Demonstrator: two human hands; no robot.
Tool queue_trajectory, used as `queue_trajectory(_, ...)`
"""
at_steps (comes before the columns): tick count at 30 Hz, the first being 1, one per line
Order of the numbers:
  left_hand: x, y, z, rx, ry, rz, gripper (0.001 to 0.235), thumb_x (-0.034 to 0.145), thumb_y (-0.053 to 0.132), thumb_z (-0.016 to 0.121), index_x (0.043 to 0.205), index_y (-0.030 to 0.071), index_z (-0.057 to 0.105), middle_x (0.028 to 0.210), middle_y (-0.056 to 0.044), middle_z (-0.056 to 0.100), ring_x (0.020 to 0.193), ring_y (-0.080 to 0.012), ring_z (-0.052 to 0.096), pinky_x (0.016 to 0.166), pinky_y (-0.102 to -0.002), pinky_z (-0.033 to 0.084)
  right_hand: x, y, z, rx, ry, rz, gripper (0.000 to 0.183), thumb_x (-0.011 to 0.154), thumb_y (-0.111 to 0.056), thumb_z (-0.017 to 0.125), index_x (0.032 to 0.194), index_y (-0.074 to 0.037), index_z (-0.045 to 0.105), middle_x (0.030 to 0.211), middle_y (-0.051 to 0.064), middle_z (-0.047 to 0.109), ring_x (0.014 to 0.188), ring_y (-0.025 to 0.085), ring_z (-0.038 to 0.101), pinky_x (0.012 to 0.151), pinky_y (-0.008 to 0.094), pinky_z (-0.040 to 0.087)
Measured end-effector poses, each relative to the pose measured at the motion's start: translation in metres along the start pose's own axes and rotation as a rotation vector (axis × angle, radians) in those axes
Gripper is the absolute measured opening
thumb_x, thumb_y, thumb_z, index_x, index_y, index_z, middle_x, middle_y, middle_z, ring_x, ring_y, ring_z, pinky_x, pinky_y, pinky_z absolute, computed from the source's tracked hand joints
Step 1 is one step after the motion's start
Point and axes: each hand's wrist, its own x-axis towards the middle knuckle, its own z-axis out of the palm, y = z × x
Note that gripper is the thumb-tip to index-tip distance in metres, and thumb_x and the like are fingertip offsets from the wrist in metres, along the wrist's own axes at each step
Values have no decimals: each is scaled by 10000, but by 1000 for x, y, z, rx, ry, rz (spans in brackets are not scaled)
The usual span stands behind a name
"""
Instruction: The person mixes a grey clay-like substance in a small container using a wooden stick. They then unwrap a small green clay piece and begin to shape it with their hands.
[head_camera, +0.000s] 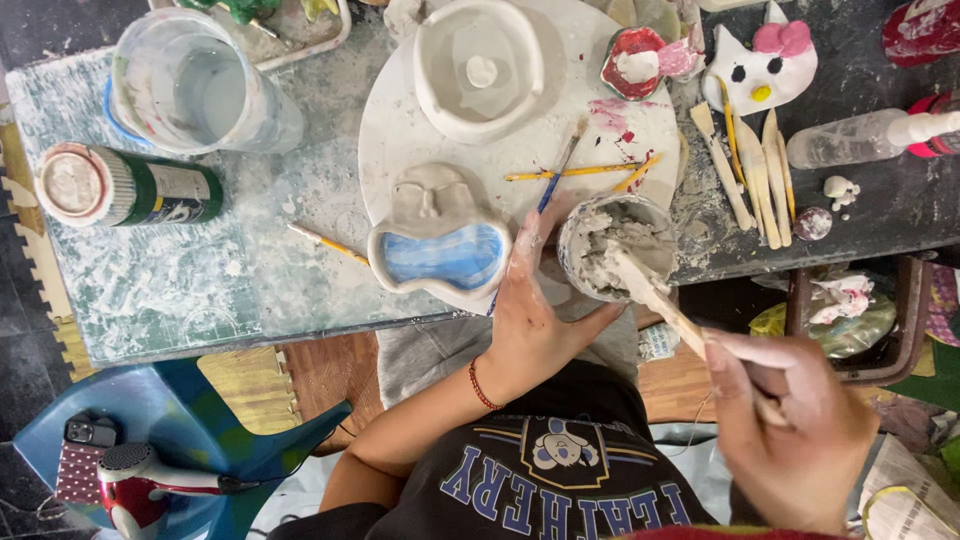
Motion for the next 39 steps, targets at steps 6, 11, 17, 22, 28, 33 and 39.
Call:
queue_trajectory(6, 11, 7, -9, -125, -47, 11, 1245, 794, 120, 944, 1623, 36, 19, 1587, -278, 443, 1414, -385, 532, 1205, -436, 446, 54, 19, 0, 227, -235, -9, 87, 979, -22, 671, 1060, 2, 694, 772, 24, 707, 632, 29, 649, 559, 207, 501)
queue_trajectory(11, 16, 11, -9, -41, -68, -16, 1257, 751, 159, 956, 1582, -2, 27, 1499, -299, 446, 1374, -404, 554, 1141, -453, 482, 74, 46, 15, 336, -207, -21, 151, 982, -36, 717, 1023, -2, 575, 878, 44, 635, 828, 9, 597, 689, 185, 490)
queue_trajectory(17, 20, 12, -5, -157, -41, 60, 1186, 859, 132, 916, 1631, 71, 18, 1569, -240, 432, 1375, -359, 584, 1163, -390, 517, 87, 46, 1, 137, -332, 7, 233, 953, -89, 719, 925, -35, 495, 730, 42, 649, 752, 26, 641, 575, 216, 499)
queue_trajectory(22, 19, 15, -6, -152, -59, 14, 1168, 835, 133, 911, 1626, 57, 55, 1564, -237, 457, 1364, -370, 595, 1154, -404, 514, 97, 21, -23, -295, -441, 19, 257, 948, -203, 719, 927, -41, 520, 669, 28, 667, 623, 101, 682, 505, 277, 508)
queue_trajectory(28, 18, 14, -7, -157, -64, 0, 1168, 840, 147, 910, 1637, 49, 63, 1598, -239, 452, 1376, -368, 593, 1163, -394, 507, 89, 9, -43, -724, -444, -27, 280, 904, -274, 744, 923, -58, 566, 495, 76, 608, 446, 206, 607, 444, 330, 444)
queue_trajectory(33, 18, 13, -8, -104, -51, 20, 1186, 830, 178, 918, 1626, 37, 50, 1585, -242, 437, 1425, -391, 575, 1165, -401, 492, 69, 15, -57, -511, -291, -425, 284, 934, -191, 766, 1005, 4, 572, 638, 84, 657, 511, 199, 654, 438, 328, 443)
queue_trajectory(39, 18, 12, -12, -133, -96, -19, 1178, 812, 169, 912, 1633, 31, 79, 1587, -227, 471, 1377, -368, 591, 1153, -386, 511, 73, 10, -65, -908, -456, -943, 463, 900, -216, 712, 1318, -38, 620, 700, 53, 704, 563, 154, 674, 495, 298, 499)
